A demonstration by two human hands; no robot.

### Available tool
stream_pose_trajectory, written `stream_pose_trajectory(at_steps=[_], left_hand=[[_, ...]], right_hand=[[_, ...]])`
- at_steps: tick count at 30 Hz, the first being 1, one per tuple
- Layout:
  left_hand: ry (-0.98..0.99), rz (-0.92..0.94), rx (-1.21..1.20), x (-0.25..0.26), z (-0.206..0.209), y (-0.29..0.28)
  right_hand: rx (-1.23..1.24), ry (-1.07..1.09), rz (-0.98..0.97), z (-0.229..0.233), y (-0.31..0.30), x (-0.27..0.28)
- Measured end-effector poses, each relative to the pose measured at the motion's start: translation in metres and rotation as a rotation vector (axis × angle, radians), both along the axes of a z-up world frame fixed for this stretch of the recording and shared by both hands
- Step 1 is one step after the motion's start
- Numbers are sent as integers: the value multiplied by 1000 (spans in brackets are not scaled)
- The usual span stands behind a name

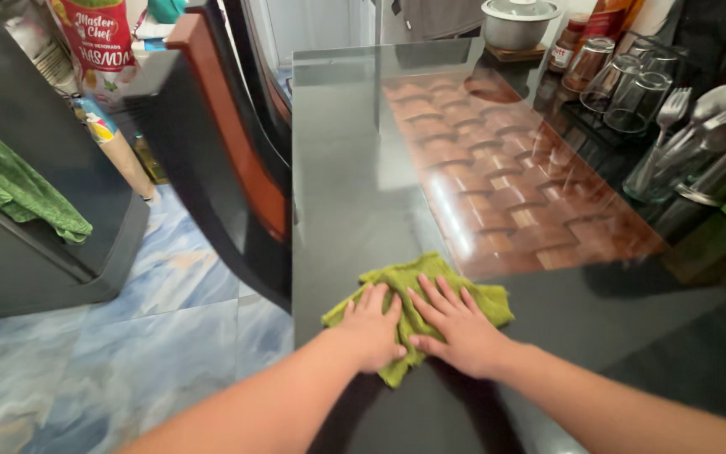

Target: The person wipes the surfaces of the dining table and the backs of the chairs using a green cloth.

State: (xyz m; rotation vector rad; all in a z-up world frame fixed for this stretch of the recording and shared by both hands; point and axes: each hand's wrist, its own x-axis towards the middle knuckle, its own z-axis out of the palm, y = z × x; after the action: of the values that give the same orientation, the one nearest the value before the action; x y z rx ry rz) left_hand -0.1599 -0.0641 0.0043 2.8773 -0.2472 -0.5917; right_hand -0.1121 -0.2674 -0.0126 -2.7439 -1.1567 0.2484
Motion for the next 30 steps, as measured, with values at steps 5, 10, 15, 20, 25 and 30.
stream_pose_trajectory(at_steps=[5, 10, 15, 20, 25, 30], left_hand=[[3, 65, 15, 74, -9, 8], [-9, 113, 20, 139, -14, 16], [-8, 135, 44, 192, -14, 25], [-33, 150, 41, 238, -16, 36], [-36, 217, 41, 262, -13, 41], [-44, 248, 28, 251, -12, 34]], right_hand=[[-3, -21, 32, -8, 10, 80], [-14, -32, 44, -14, 20, 150], [8, -62, 51, -20, 31, 206], [-1, -126, 60, -25, 44, 256], [17, -88, 44, -23, 56, 286], [-7, -45, 20, -18, 51, 278]])
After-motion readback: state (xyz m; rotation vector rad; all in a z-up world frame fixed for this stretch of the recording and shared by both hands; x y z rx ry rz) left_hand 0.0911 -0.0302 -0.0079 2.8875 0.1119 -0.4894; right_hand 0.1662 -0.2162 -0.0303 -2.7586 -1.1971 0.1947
